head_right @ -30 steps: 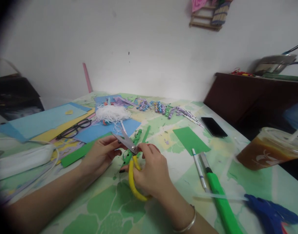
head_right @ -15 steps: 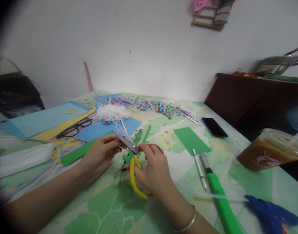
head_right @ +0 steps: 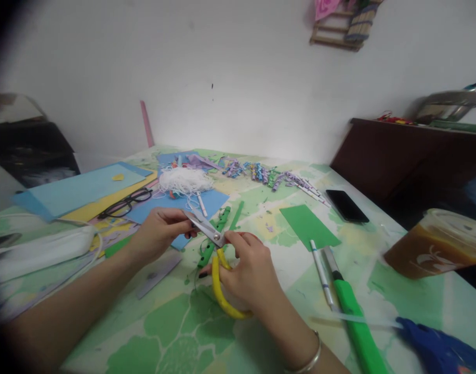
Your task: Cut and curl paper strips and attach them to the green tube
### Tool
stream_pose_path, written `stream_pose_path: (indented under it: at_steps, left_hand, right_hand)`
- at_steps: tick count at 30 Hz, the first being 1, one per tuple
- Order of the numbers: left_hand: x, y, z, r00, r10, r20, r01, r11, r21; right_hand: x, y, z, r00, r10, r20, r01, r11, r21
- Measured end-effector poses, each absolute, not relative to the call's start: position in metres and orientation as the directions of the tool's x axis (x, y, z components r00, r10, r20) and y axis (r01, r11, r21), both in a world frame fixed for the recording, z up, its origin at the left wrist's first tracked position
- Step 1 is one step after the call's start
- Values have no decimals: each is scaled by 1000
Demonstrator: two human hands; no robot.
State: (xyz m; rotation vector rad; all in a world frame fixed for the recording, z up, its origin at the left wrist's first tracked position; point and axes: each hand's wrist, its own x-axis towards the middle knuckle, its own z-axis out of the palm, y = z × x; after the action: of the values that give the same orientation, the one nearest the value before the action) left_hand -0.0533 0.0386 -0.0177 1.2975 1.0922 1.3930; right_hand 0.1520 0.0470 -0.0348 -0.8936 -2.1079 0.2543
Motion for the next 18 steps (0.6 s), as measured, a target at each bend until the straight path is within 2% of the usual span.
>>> stream_pose_path:
  at_steps: [8,18]
  left_hand:
    - [-62,43,-19,42,977,210,19,-211,977]
    - [-72,48,-23,86,982,166,49,-171,984]
  right_hand:
    - [154,47,-34,-439,680,587,513,727,-457]
    - [156,50,-34,-480,691,541,530,719,-449]
